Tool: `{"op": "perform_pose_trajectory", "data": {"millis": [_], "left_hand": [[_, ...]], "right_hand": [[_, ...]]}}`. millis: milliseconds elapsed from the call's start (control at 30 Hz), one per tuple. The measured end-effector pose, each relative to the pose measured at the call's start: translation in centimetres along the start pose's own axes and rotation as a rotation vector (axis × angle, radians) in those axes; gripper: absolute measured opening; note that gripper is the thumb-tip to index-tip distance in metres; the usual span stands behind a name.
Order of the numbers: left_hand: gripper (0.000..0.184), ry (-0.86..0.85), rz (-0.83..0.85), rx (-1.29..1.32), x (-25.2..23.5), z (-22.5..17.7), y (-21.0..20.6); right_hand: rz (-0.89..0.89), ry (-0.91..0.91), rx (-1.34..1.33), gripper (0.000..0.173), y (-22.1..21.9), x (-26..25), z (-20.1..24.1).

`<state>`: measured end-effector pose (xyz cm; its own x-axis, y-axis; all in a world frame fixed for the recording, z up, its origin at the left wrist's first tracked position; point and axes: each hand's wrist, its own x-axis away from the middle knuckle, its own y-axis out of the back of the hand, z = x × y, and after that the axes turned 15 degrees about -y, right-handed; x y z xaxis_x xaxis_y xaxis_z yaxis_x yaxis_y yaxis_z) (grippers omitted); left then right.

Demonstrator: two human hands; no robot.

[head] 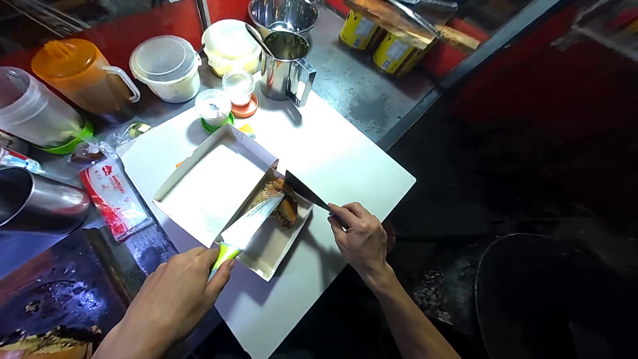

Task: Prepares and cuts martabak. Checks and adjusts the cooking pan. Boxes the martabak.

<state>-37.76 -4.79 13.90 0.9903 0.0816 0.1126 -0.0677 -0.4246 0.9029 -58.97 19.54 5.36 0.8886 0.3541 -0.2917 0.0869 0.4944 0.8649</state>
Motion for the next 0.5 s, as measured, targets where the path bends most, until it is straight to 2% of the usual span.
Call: {"op": "perform_pose_trajectory", "data": {"millis": [167,300,433,500], "left_hand": [[0.043,0.101,0.143,0.062,-2.0,-0.5,0.2],[0.043,0.161,0.186,0.166,-2.4,-0.2,-0.3],[0.045,0.080,0.051,0.192,1.6,0.9,-0.2],[0.045,0.010,0.025,0.189,4.7,1.1,1.3]], "right_hand": [[0.002,0.131,-0.002,0.023,-1.5,-1.6,0.7],[-0.016,0.216,0.017,0.022,-2.2,-3.1,-0.5],[0.043,0.214,0.054,0.022,1.6,-4.8,-1.1],[0.071,0.264,0.059,0.024,4.6,-5.9,-0.6]]}}
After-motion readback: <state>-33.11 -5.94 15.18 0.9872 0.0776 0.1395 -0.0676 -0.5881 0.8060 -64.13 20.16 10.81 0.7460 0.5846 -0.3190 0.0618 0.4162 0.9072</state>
